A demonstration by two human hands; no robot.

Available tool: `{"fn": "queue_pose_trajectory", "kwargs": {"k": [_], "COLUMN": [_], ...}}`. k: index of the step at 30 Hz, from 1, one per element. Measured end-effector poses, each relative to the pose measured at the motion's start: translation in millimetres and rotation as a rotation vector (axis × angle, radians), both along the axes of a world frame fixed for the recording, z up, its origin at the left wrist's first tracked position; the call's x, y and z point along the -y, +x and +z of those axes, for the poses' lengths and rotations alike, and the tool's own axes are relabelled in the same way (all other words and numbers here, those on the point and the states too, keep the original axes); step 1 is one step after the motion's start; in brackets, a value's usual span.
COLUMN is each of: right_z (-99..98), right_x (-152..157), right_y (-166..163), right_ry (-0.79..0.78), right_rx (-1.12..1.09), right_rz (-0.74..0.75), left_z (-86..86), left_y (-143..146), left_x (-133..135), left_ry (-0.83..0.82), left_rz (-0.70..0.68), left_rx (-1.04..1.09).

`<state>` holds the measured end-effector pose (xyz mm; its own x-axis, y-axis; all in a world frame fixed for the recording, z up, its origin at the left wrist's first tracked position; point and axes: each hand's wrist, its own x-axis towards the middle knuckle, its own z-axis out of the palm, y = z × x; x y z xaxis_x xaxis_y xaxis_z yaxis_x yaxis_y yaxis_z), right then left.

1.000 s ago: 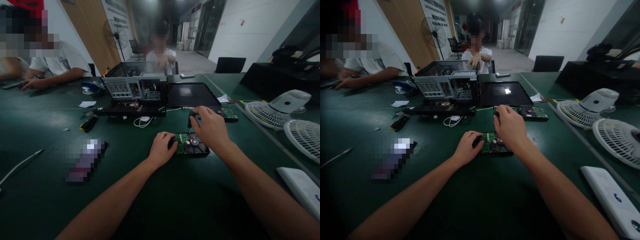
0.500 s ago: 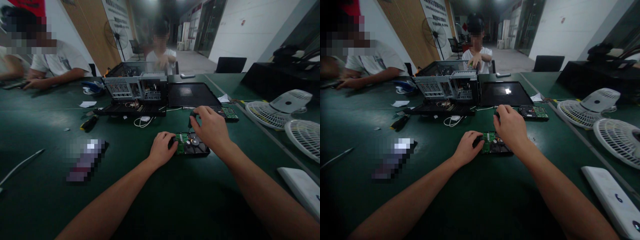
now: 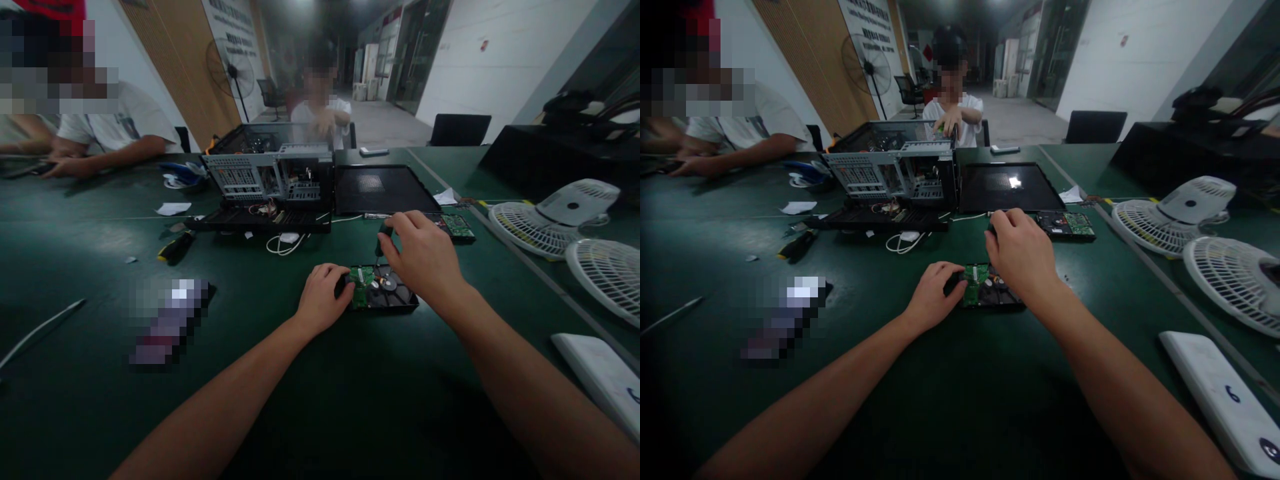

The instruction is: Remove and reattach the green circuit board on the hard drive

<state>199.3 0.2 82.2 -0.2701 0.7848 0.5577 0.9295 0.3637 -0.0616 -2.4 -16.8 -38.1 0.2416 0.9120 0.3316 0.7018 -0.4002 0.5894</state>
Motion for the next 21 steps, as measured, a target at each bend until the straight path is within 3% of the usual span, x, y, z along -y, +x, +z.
{"fn": "queue_pose_trajectory", "kwargs": {"k": [21], "right_z": [6.5], "right_x": [0.2], "right_y": [7.7], "right_ry": [-0.045], "right_rx": [0.064], "right_rz": [-0.024], "left_z": [2.8], "left_y": [-0.7], "left_x": [-0.9], "left_ry": [-0.023], "left_rz": [-0.002], "left_rx": [0.005]}}
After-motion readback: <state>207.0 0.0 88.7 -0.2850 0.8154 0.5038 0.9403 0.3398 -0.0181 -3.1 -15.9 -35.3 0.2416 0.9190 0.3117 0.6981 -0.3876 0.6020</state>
